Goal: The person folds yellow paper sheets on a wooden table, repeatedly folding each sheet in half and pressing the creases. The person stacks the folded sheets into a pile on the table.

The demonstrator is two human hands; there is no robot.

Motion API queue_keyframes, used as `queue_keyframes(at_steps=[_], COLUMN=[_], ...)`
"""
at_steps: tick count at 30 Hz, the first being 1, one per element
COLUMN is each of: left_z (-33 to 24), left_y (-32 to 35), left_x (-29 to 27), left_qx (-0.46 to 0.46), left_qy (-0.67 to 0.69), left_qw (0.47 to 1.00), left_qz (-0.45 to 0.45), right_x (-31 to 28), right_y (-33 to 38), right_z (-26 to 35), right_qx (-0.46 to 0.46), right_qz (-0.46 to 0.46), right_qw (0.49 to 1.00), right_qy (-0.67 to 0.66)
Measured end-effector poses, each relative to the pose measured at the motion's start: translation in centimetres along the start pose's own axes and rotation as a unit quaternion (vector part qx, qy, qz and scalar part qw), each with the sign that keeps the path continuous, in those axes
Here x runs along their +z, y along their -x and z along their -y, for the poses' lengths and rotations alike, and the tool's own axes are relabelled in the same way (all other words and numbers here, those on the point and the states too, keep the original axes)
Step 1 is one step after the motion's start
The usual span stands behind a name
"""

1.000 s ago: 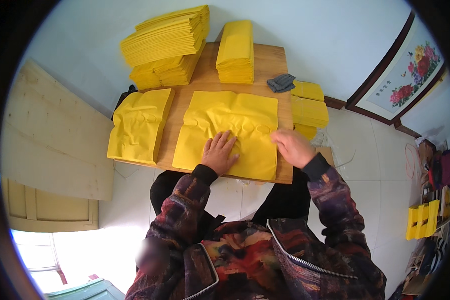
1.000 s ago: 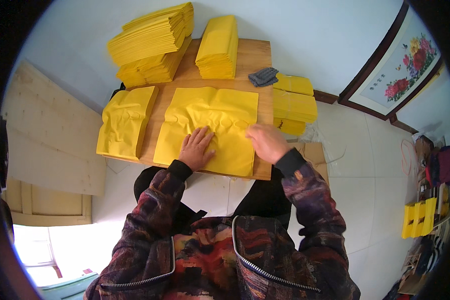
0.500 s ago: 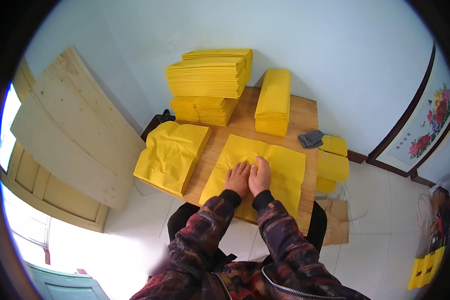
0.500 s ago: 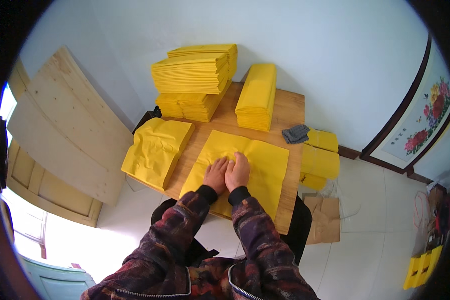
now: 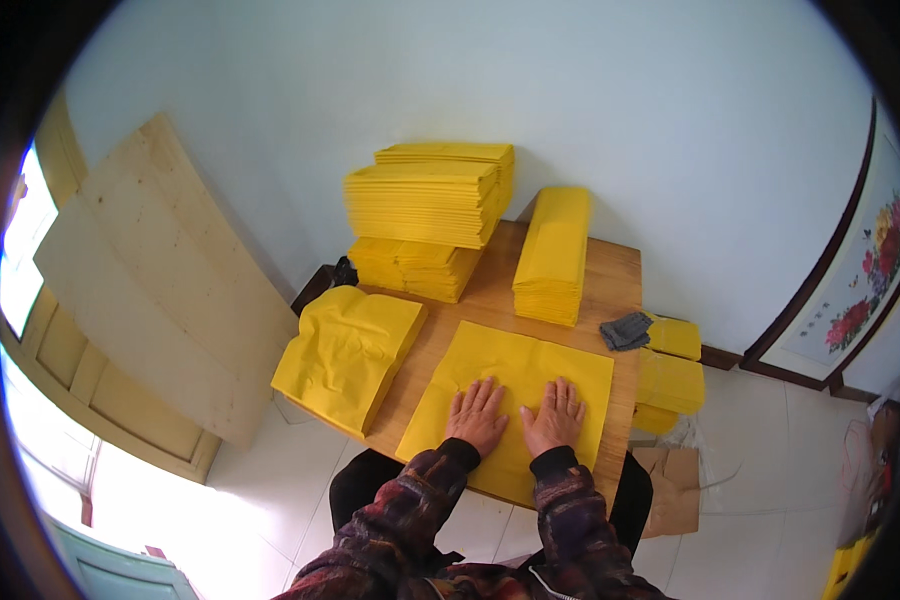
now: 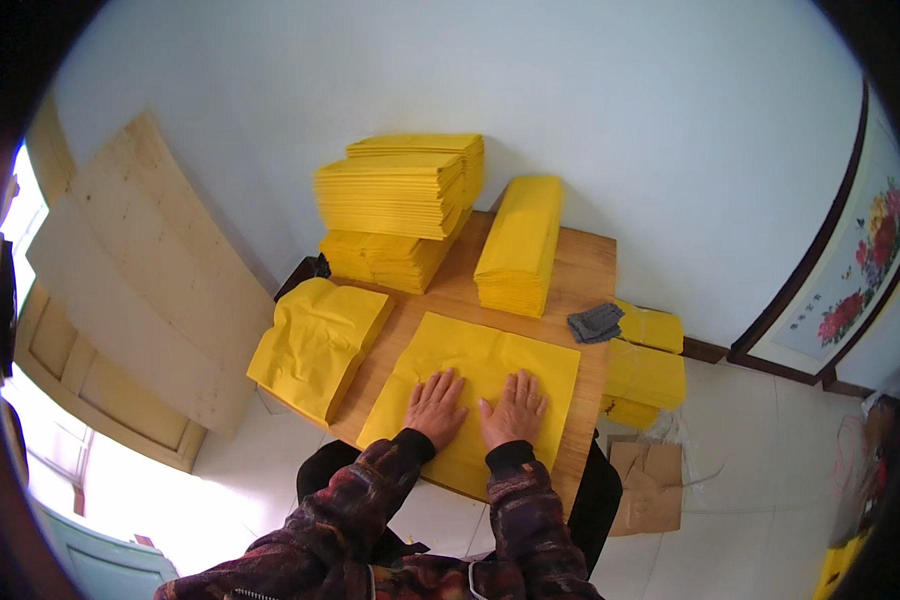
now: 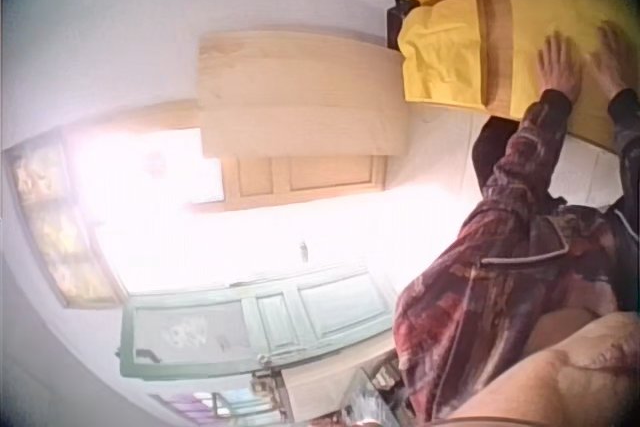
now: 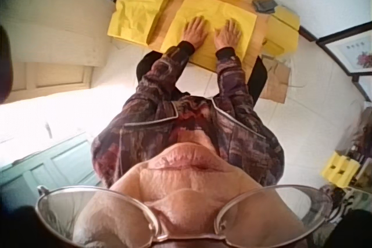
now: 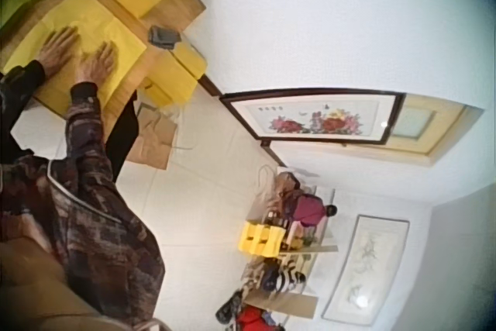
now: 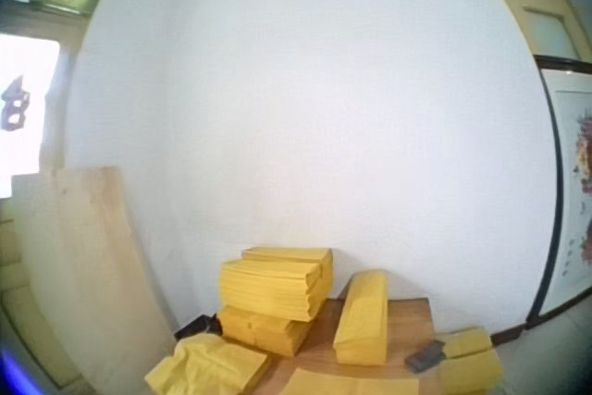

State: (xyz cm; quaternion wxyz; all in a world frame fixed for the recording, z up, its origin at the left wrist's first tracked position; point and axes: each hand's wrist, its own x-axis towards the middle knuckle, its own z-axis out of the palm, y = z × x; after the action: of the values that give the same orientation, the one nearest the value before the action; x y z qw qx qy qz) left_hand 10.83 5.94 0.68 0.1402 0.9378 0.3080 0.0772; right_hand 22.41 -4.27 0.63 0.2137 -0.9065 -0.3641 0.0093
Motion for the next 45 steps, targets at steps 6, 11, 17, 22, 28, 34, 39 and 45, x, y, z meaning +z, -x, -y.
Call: queue_keyframes(at_steps=[6,11,17,22,28,34,39,45], left_z=[0.5,0.6,-8.0,-5.2,2.2,5.5,5.4,5.1], left_y=[-0.2,-3.2,-5.4,-5.9,-6.1,-6.0,-6.3,-6.2], left_x=[0.5,-1.4,2.1,2.3,-0.2,-0.6,-1.1,-1.1], left_qx=[-0.005,-0.047,0.091,0.089,0.053,0.032,0.012,0.015], left_qy=[0.014,0.098,0.131,0.052,-0.018,-0.02,-0.018,-0.039], left_qw=[1.0,0.993,0.987,0.995,0.998,0.998,0.999,0.998], left_qz=[0.015,0.041,0.031,0.015,-0.023,-0.052,-0.04,-0.04], right_x=[-1.7,-1.8,-0.4,-0.4,-2.1,-1.6,-1.7,-3.0], right_y=[0.6,0.8,0.2,0.1,0.5,0.6,0.1,-1.0], right_z=[-2.6,-2.5,-3.5,-3.0,-2.3,-2.8,-2.9,0.0], right_qx=[0.053,0.052,0.039,0.06,0.047,0.041,0.04,0.042], right_qz=[0.016,0.013,-0.002,0.008,0.014,0.015,0.028,0.055], right_qw=[0.998,0.999,0.999,0.998,0.998,0.998,0.997,0.996], right_qy=[0.025,0.002,0.027,0.036,0.04,0.052,0.064,0.061])
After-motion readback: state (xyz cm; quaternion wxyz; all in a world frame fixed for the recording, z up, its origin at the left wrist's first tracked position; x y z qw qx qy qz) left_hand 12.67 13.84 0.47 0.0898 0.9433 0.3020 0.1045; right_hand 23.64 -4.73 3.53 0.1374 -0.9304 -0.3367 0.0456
